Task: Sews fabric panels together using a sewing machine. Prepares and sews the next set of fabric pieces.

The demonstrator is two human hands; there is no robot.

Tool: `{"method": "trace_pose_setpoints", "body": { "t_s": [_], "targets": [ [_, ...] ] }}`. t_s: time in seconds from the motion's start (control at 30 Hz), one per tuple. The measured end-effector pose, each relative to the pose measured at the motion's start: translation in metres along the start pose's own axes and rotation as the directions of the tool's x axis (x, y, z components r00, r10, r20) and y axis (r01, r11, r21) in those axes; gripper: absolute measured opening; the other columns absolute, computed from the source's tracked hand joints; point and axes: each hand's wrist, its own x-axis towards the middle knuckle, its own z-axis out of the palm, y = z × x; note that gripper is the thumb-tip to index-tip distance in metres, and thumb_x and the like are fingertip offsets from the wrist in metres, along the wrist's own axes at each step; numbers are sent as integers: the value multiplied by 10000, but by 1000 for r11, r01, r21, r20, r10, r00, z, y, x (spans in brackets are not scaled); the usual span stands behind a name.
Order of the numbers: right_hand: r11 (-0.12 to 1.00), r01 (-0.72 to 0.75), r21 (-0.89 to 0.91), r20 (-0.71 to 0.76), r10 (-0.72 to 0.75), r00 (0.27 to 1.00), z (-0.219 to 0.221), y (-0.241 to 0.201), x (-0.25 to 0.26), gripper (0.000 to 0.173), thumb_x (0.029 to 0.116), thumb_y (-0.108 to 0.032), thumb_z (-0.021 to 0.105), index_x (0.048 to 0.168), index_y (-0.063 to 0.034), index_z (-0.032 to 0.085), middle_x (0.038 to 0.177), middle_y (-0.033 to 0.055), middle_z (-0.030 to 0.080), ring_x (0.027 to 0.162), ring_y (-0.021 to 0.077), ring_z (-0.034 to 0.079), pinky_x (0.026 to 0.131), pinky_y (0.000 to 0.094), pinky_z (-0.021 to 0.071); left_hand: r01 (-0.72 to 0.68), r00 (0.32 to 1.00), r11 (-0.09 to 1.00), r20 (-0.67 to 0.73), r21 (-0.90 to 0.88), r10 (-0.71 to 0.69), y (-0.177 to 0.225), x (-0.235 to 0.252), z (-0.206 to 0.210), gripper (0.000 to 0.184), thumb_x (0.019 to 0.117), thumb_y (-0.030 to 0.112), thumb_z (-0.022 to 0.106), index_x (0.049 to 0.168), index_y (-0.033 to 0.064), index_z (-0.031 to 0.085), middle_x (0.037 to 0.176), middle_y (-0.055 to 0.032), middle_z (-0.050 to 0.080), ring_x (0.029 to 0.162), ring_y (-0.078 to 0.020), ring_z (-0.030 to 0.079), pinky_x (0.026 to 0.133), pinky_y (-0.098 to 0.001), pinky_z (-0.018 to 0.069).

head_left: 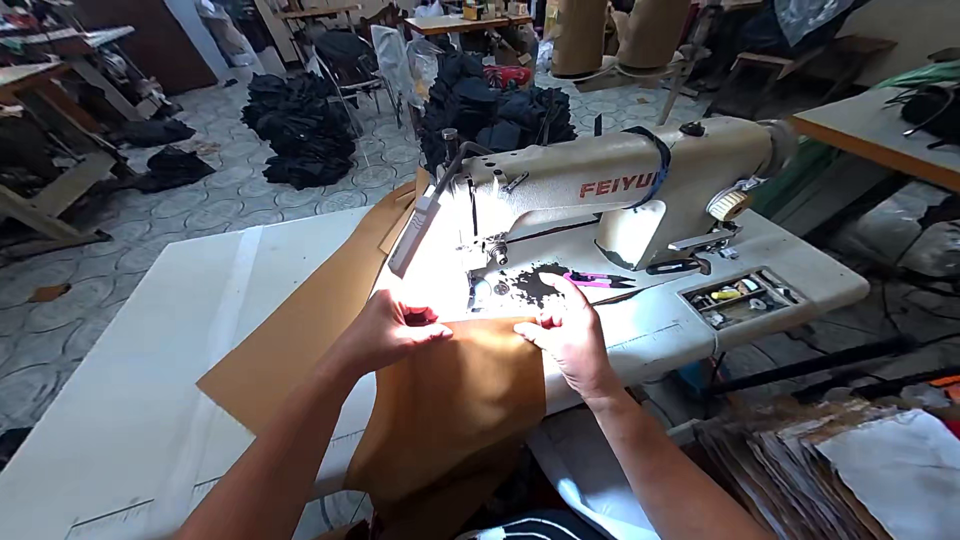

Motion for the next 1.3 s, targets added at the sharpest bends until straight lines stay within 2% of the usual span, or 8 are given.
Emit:
{"method": "trace_pose_setpoints", "body": {
  "t_s": [0.13, 0.3, 0.77, 0.93, 1.0, 1.07, 1.13, 1.3],
  "targets": [
    [1000, -4, 11, -35, 4, 999, 3, -1, -1, 815, 724, 46, 824, 1453, 6, 462, 765, 26, 729, 666, 63, 696, 677, 231, 601, 15, 1000, 1000, -28, 5, -15, -2, 0, 2, 214, 817, 135, 780, 667, 142, 628, 590, 123, 537, 551, 70, 487, 532, -123, 400],
    [998, 46, -49, -56, -49, 997, 3, 1, -2, 745, 743, -35, 847, 1405, 22, 510, 694, -23, 651, 597, 14, 602, 620, 186, 542, 8, 999, 1000, -42, -23, -9, -6, 0, 4, 237, 812, 138, 777, 648, 162, 607, 579, 131, 531, 541, 74, 482, 519, -121, 392],
    [996, 46, -82, -47, -50, 998, 1, 0, -1, 702, 739, -17, 832, 1374, 24, 536, 709, -23, 634, 609, 15, 602, 618, 191, 549, 84, 996, 996, -23, -22, -85, 0, -2, 5, 238, 829, 111, 803, 685, 122, 614, 579, 100, 526, 524, 38, 471, 513, -153, 394],
    [997, 52, -51, -36, -54, 998, 1, -6, -8, 682, 733, -19, 843, 1345, -8, 541, 703, -35, 656, 609, 20, 626, 625, 198, 566, 30, 1000, 999, -9, -20, -30, -3, -11, 10, 117, 909, 91, 725, 1012, 36, 728, 763, 53, 674, 663, 52, 586, 648, -130, 498],
    [993, 53, -102, -15, -55, 998, -3, -14, -21, 660, 752, -58, 835, 1336, -2, 533, 709, -46, 677, 617, 3, 647, 634, 179, 571, -84, 996, 989, -30, 119, 88, -3, -29, 19, 164, 949, 146, 667, 1011, 15, 746, 823, -9, 721, 728, 17, 639, 709, -165, 535],
    [990, 35, -139, 13, -33, 999, -9, -19, -45, 636, 760, -87, 830, 1307, 40, 531, 727, -59, 660, 638, -16, 642, 651, 163, 572, -220, 966, 931, -66, 292, 249, -4, -60, 36, 212, 979, 184, 600, 968, 25, 739, 795, -81, 722, 708, -144, 696, 664, -333, 577],
    [991, -12, -131, 66, 21, 998, -15, -13, -78, 598, 761, -81, 825, 1272, 60, 547, 741, -58, 678, 646, -17, 651, 647, 170, 579, -301, 927, 873, -98, 384, 363, -5, -97, 62, 191, 976, 165, 560, 935, 49, 706, 771, -77, 697, 668, -183, 691, 588, -355, 577],
    [956, -267, -117, 174, 285, 943, -21, 38, -157, 608, 726, -26, 820, 1278, 43, 575, 680, -57, 682, 573, 7, 624, 590, 206, 551, -175, 972, 941, -101, 290, 212, -37, -181, 148, 152, 939, 180, 621, 894, 59, 701, 715, -52, 695, 601, -152, 690, 529, -339, 580]
  ]
}}
